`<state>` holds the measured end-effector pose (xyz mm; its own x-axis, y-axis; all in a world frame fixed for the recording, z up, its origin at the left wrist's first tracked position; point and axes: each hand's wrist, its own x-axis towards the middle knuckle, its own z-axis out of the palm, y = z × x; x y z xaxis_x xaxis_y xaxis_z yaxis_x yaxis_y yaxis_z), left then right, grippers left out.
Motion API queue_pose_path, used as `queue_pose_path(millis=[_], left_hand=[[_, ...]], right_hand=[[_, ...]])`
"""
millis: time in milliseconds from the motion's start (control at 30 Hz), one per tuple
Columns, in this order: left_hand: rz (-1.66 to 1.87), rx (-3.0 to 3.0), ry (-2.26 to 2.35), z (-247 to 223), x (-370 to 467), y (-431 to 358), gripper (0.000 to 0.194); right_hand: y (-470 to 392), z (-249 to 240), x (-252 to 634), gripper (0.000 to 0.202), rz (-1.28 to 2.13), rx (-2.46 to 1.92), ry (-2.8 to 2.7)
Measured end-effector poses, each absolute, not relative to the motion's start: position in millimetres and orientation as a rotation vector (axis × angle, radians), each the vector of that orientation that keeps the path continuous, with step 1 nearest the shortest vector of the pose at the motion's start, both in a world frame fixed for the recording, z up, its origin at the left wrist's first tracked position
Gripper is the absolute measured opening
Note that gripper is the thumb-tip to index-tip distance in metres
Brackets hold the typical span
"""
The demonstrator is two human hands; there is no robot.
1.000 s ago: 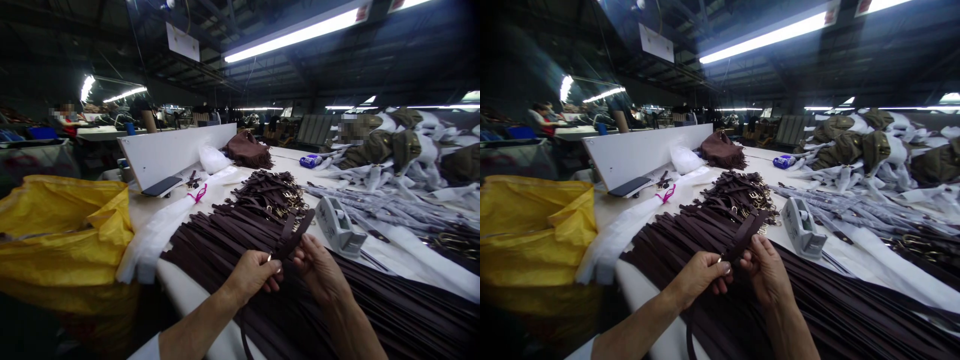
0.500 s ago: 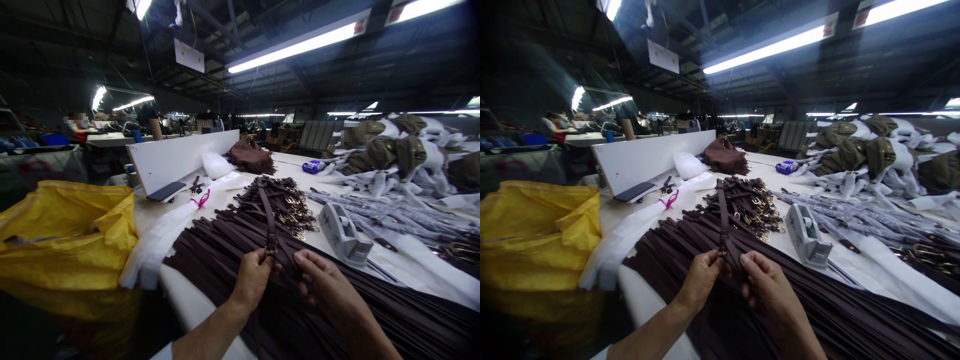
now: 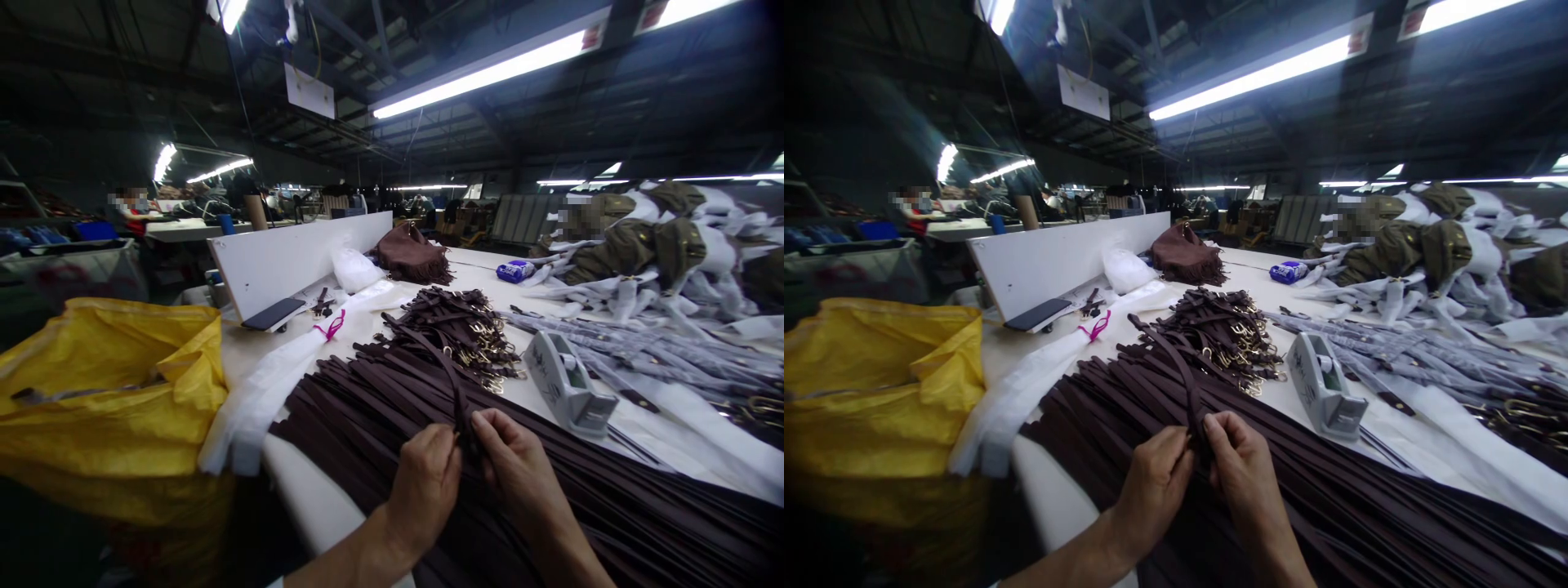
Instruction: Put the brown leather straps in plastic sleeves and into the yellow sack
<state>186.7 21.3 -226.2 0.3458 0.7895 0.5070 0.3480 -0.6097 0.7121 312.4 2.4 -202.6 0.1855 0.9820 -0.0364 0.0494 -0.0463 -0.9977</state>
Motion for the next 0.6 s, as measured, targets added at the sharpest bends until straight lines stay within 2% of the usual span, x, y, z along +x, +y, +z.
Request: queue_pose_path(millis=[67,167,267,367,433,533,600], left_hand=[[1.193,2.252,0.95,-232.2,185.6,21.1,0.022],[1.143,2.311,0.96,-234.0,182.7,22.7,0.02],[1.077,2.361,0.941,-233.0,180.7,23.3,0.019],[1.043,2.405,0.887,-233.3,181.5,19.0,0.018],[1.04,2.416,0.824,-232.0,183.9,13.3,0.017],[1.05,2.41,0.695,-225.9,189.1,3.8,0.016],[1.071,2.383,0.677,-221.9,192.8,-0.8,0.018]], right_hand=[[2.3,-199.9,313.7,0.036,1.012,-1.403,-1.165],[1.9,-193.5,321.5,0.028,0.718,-1.437,-1.345],[1.7,-187.8,334.4,0.031,0.521,-1.344,-1.582],[0.0,-183.2,347.3,0.016,0.4,-1.283,-1.765],[-3.6,-179.0,354.7,0.011,0.195,-1.303,-1.681],[-11.2,-171.0,365.2,0.016,-0.104,-1.377,-1.194],[-14.7,-167.7,372.9,0.03,-0.042,-1.353,-0.896]])
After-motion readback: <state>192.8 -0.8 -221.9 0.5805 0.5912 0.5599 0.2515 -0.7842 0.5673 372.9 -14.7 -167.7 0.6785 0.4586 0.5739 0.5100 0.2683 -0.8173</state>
